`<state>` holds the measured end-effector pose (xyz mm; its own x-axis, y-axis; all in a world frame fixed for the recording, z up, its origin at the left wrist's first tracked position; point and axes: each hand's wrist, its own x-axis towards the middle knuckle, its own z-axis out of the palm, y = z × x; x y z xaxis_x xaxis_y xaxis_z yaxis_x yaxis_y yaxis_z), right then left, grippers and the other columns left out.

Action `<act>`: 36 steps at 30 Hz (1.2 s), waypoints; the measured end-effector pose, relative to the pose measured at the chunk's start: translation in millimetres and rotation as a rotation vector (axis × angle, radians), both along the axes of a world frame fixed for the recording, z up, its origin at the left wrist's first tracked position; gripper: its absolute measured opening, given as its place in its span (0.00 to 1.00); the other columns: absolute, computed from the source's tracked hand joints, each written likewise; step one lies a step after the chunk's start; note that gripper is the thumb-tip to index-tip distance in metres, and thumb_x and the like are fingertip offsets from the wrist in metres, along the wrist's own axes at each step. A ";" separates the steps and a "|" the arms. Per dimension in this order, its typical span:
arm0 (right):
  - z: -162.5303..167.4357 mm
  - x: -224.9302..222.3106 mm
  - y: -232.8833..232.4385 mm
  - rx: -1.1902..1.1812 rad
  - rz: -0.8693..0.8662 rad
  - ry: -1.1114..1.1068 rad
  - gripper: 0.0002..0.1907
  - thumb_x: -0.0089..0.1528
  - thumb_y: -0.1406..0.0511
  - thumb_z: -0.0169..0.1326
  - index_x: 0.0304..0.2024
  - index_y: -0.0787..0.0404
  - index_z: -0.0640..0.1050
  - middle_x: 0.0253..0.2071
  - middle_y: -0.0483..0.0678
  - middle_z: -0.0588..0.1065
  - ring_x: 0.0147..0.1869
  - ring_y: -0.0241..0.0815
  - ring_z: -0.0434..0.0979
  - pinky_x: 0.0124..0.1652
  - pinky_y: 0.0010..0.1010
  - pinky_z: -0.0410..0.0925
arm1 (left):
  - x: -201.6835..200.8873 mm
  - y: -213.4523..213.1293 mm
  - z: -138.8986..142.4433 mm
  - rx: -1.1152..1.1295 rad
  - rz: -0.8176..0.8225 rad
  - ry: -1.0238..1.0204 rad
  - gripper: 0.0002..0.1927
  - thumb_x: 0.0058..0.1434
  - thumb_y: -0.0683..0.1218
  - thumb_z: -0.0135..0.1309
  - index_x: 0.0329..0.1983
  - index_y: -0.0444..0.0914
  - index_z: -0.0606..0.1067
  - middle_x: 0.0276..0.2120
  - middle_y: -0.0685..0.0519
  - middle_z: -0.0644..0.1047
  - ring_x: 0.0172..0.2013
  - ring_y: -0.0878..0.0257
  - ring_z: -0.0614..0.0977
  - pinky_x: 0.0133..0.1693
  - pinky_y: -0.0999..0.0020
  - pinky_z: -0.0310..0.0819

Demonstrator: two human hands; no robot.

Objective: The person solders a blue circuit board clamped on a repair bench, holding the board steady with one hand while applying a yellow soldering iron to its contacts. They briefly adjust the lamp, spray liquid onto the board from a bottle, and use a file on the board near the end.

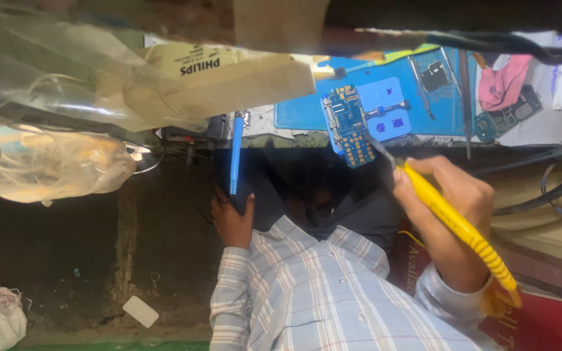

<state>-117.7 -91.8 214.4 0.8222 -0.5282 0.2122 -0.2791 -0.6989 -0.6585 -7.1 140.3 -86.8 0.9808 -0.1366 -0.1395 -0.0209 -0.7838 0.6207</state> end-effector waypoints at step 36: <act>-2.5 2.4 -3.2 0.012 -0.024 0.035 0.09 0.65 0.67 0.60 0.43 0.70 0.78 0.30 0.53 0.77 0.30 0.39 0.76 0.35 0.29 0.66 | -1.4 2.3 -1.0 -0.011 -0.029 -0.014 0.50 0.59 0.63 0.59 0.74 0.29 0.56 0.61 0.29 0.66 0.59 0.33 0.69 0.58 0.43 0.63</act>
